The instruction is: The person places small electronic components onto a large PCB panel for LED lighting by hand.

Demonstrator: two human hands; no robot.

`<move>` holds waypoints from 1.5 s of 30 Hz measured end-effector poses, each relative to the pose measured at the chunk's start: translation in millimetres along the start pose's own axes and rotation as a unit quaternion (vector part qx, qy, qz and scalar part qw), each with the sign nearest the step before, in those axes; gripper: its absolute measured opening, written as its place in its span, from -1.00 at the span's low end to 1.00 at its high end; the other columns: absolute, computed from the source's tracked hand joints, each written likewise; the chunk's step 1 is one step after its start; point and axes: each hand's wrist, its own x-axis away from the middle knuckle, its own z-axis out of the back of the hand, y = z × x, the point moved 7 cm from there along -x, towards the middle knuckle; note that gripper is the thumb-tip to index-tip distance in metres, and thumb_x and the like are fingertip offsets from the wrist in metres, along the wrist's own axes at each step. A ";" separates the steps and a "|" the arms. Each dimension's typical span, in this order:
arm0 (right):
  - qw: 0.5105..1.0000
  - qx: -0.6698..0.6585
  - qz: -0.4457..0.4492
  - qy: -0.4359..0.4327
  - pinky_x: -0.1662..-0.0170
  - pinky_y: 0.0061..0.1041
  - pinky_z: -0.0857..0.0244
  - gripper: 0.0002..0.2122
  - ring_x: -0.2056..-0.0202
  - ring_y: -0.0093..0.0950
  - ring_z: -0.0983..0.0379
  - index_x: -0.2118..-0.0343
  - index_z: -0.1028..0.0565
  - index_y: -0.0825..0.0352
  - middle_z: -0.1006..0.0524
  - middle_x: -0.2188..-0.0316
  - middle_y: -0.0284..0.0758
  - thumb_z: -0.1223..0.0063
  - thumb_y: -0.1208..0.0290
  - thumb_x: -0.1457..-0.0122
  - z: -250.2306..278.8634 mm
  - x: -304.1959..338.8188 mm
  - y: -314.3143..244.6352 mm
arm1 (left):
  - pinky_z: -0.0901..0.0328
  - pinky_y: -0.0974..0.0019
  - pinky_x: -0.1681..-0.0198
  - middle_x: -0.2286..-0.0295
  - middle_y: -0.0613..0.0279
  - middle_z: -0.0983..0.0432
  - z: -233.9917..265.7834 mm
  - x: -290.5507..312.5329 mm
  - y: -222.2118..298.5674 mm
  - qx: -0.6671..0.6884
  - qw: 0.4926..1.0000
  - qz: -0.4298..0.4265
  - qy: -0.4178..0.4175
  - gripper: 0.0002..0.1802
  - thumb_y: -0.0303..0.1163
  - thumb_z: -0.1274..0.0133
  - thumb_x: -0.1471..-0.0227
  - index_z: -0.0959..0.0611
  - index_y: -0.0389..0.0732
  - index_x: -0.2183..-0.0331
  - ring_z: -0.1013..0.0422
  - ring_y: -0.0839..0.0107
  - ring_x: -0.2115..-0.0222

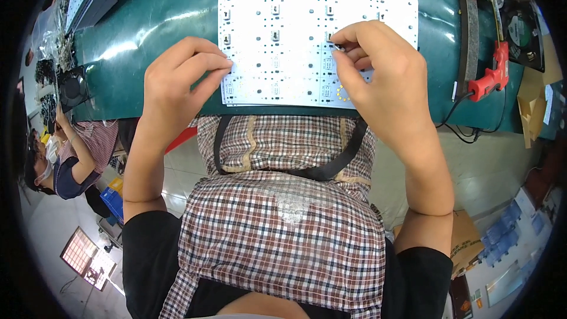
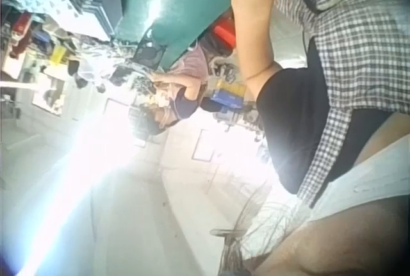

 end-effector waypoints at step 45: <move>0.940 -0.273 -0.203 0.004 0.13 -0.54 -0.56 -0.78 0.23 -0.41 -0.68 0.08 -0.55 0.59 -0.67 0.26 -0.13 -0.18 0.70 -0.20 27.8 17.3 43.0 | -0.45 0.11 0.25 0.44 0.04 -0.65 -30.7 -157.6 -45.3 0.035 0.999 0.009 -0.021 -0.85 -0.38 -0.21 0.02 -0.73 -0.26 0.41 -0.59 0.10 0.37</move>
